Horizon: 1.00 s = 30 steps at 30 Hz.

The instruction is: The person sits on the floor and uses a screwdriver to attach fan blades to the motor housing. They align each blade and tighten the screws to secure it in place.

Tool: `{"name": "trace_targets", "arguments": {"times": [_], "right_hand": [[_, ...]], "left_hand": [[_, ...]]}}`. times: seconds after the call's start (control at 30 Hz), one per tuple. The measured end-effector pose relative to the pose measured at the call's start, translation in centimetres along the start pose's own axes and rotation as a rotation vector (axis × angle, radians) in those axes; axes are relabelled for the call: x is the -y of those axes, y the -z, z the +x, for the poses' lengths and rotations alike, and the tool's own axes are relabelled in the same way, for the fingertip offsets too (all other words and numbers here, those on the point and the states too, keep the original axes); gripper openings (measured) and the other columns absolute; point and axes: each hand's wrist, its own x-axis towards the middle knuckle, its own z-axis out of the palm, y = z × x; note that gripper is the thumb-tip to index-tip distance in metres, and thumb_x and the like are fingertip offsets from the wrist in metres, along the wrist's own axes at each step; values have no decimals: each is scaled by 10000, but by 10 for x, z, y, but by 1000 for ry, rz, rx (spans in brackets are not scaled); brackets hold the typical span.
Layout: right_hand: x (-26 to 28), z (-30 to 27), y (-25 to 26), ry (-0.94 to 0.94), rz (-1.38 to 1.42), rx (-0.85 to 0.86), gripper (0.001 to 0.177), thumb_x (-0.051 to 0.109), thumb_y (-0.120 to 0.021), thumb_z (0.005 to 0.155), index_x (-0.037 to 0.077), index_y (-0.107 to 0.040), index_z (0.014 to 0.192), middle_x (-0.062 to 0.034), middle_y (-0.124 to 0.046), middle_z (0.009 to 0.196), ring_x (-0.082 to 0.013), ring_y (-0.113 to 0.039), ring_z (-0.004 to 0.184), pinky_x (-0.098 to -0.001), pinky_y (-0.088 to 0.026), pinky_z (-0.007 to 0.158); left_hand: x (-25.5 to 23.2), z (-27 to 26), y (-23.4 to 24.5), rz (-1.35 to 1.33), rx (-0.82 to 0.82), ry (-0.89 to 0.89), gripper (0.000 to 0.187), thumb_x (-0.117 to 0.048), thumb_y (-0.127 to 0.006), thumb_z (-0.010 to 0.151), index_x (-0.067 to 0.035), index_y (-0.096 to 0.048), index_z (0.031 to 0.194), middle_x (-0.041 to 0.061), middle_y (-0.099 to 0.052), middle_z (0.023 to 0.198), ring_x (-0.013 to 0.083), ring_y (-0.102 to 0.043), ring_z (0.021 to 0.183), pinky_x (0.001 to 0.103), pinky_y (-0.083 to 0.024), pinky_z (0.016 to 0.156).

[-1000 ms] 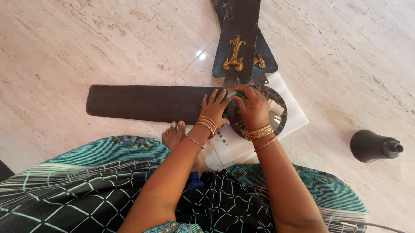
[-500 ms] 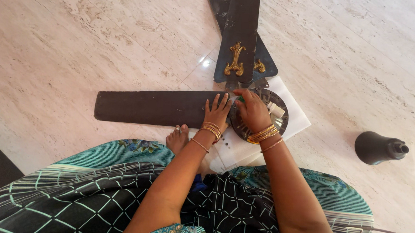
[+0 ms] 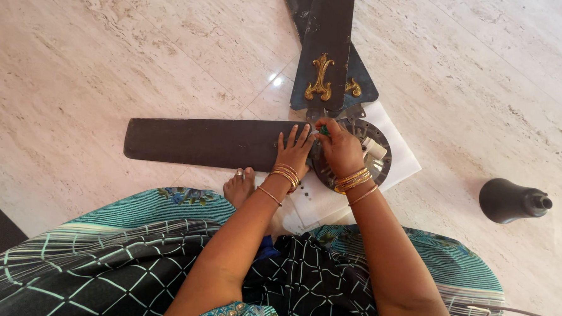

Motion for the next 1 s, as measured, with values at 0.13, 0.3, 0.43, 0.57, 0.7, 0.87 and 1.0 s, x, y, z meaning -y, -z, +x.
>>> {"name": "trace_targets", "arguments": {"times": [0.13, 0.3, 0.43, 0.57, 0.7, 0.87, 1.0], "right_hand": [[-2, -6, -7, 16, -30, -75, 211, 186, -682, 981, 110, -620, 1168, -130, -736, 1034, -366, -712, 892, -448, -559, 696], [-5, -9, -15, 46, -23, -127, 216, 178, -669, 980, 98, -605, 1171, -122, -740, 1058, -371, -706, 917, -451, -558, 727], [-11, -11, -11, 40, 16, -173, 219, 160, -689, 997, 89, -618, 1191, -123, -749, 1076, -328, -725, 927, -403, -570, 739], [-29, 3, 31, -133, 582, -319, 263, 98, -660, 1032, 55, -598, 1284, -74, -748, 1094, -135, -708, 955, -274, -584, 815], [-53, 3, 109, -89, 850, -578, 269, 180, -558, 1145, 64, -530, 1386, -80, -737, 1032, -175, -743, 946, -325, -647, 858], [-52, -25, 175, -273, 1269, -730, 434, 279, -528, 1181, -10, -530, 1505, -89, -641, 971, -205, -672, 868, -327, -544, 776], [-52, -47, 196, -315, 1389, -712, 429, 295, -613, 1175, 18, -576, 1501, -50, -627, 1010, -145, -604, 783, -278, -529, 728]], "left_hand": [[0, -1, -2, 17, -21, -2, 993, -261, -863, 749, -229, -316, 1577, 8, -114, 1708, 298, -83, 1578, 630, -92, 1237], [-1, -2, 1, 1, -8, 13, 1004, -263, -870, 732, -219, -318, 1570, 1, -110, 1710, 297, -85, 1579, 623, -95, 1242], [-3, -3, 1, -7, -40, 8, 985, -249, -866, 736, -217, -333, 1564, 1, -121, 1713, 296, -97, 1579, 624, -104, 1239], [-2, -2, -2, 17, -48, -2, 981, -229, -865, 732, -212, -340, 1561, 5, -126, 1708, 302, -103, 1576, 628, -112, 1232], [0, -1, -11, -16, -81, -12, 984, -223, -869, 723, -204, -350, 1559, 3, -139, 1710, 306, -112, 1581, 630, -123, 1238], [2, 1, -9, -36, -70, -12, 988, -232, -873, 723, -203, -347, 1559, 5, -138, 1705, 299, -104, 1577, 625, -114, 1239], [1, 0, -8, -30, -65, -16, 985, -260, -877, 736, -190, -341, 1560, 12, -123, 1708, 300, -92, 1579, 625, -101, 1237]]}}
